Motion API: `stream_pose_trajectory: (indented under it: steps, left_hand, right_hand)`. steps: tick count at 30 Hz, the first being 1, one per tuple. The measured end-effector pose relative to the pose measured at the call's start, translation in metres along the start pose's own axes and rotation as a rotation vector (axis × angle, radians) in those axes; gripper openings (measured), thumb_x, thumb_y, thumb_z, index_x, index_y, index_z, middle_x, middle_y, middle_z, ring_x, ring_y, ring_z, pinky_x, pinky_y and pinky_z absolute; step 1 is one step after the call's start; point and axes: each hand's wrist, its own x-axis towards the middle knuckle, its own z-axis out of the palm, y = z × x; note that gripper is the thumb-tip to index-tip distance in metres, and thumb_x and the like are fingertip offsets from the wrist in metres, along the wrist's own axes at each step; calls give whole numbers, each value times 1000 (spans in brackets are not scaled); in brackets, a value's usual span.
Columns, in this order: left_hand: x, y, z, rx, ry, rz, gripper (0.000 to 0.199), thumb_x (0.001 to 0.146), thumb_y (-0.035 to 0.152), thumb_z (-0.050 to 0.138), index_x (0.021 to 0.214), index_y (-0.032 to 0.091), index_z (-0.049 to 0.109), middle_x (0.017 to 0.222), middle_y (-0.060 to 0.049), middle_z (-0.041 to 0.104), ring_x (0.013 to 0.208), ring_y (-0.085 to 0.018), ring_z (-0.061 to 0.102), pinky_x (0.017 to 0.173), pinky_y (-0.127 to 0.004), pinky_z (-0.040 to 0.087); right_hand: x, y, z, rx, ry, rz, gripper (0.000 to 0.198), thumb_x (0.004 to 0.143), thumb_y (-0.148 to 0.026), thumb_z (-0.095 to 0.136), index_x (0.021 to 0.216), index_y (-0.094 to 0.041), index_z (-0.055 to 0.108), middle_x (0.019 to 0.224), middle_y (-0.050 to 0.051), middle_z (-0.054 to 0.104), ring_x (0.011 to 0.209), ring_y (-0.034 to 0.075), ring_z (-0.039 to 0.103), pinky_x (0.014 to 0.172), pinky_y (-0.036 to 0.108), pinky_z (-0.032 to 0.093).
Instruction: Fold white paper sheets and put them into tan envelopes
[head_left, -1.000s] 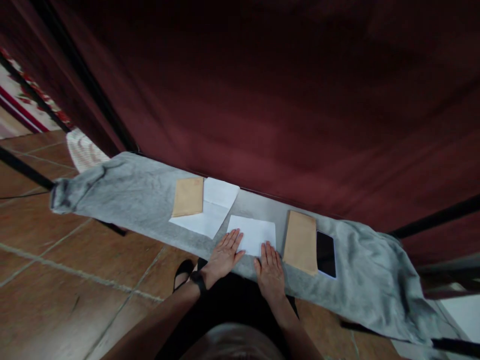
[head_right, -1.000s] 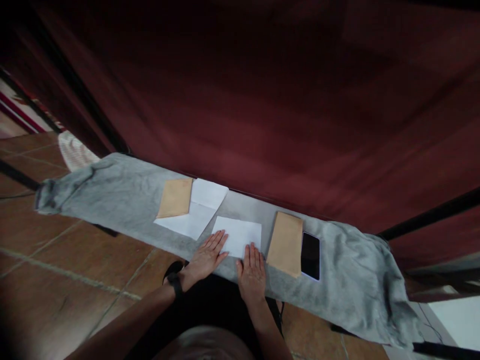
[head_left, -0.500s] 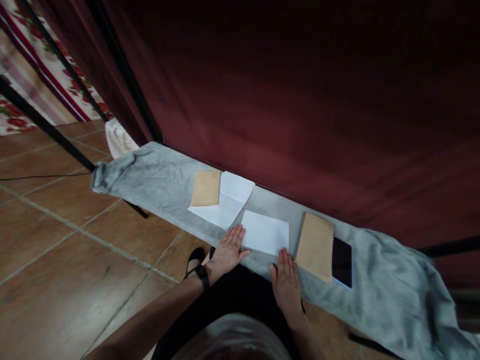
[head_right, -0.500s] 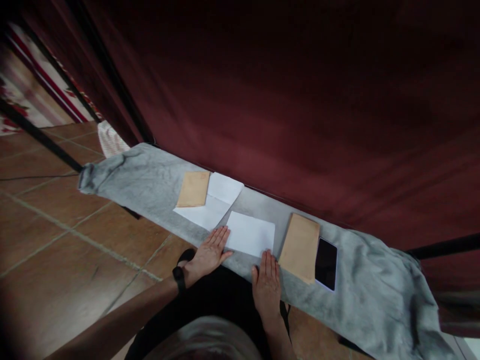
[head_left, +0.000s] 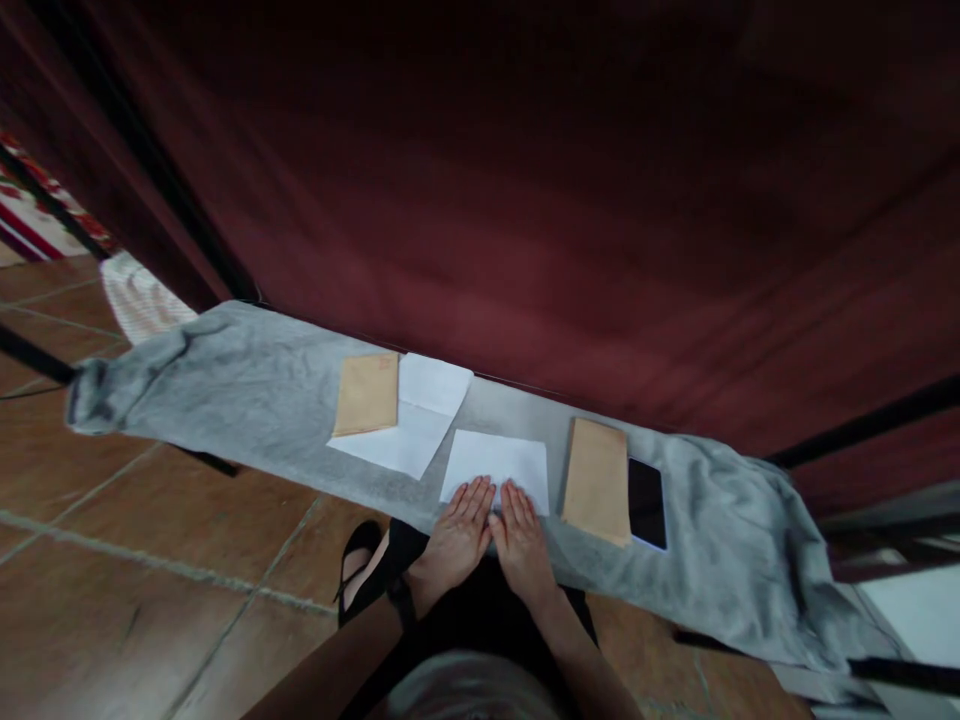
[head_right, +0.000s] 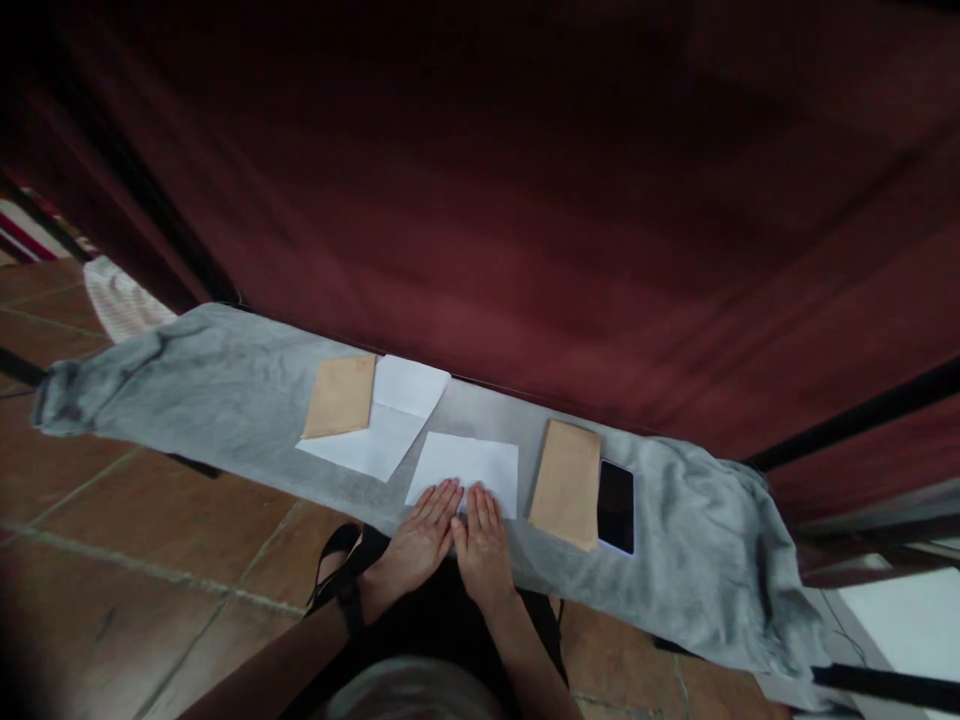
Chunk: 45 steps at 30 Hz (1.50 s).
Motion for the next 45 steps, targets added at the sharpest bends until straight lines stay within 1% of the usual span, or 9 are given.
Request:
stream_pose_trajectory:
  steps: [5,14,22,25,29,34,39,42,45]
  left_hand:
    - [-5,-11,-6,8,48,-32,60,102,37,37,156,12,24,157,-14,37,147,-24,33,119,-45,33]
    - [-16,-28,-8,90,94,-111,64,100,44,40,153,9,31,155,-17,39,145,-28,35,117,-45,36]
    - [-21,-40,-6,106,139,-122,65,101,43,38,155,8,26,153,-20,42,142,-31,41,113,-48,41]
    - [-15,-33,-9,94,147,-130,65,102,41,37,156,8,24,153,-20,42,142,-31,41,113,-49,41]
    - [1,-11,-10,44,118,-99,62,102,39,36,156,12,22,155,-17,40,144,-28,38,115,-47,40]
    - [17,12,3,22,82,-36,60,102,37,36,154,9,26,154,-18,42,144,-27,38,115,-47,40]
    - [20,13,16,6,49,-31,58,101,30,34,155,9,25,155,-19,39,145,-26,36,116,-48,37]
    - [20,8,17,8,38,-39,58,99,24,33,155,9,26,156,-18,38,146,-26,32,117,-48,36]
    - [22,0,16,17,33,-71,56,99,25,32,153,8,30,155,-18,40,147,-27,32,116,-48,37]
  right_hand:
    - [-13,11,2,-110,34,41,56,104,-36,38,153,-9,33,155,17,39,143,27,39,116,46,37]
    - [-29,24,0,-189,55,108,62,104,-43,38,155,-10,29,155,18,40,141,27,40,114,45,37]
    - [-35,24,-4,-206,66,144,60,104,-43,35,154,-9,31,154,18,42,140,29,43,113,45,37]
    - [-34,23,-4,-206,79,152,61,104,-43,34,155,-10,28,153,18,42,139,29,43,112,45,38]
    - [-34,23,-3,-208,85,149,62,104,-43,36,155,-10,27,154,18,41,141,28,42,113,45,37]
    - [-33,22,-6,-175,91,164,58,104,-42,35,153,-10,34,152,17,44,140,28,43,113,46,38]
    - [-19,19,-12,-109,39,153,52,105,-36,31,148,-8,42,150,16,47,141,26,42,113,44,39]
    - [-3,16,-12,-60,-2,110,51,105,-33,30,148,-7,42,151,15,47,142,25,41,115,44,38]
    - [12,15,-6,-32,0,77,50,105,-31,30,148,-7,42,152,16,45,143,24,40,115,44,38]
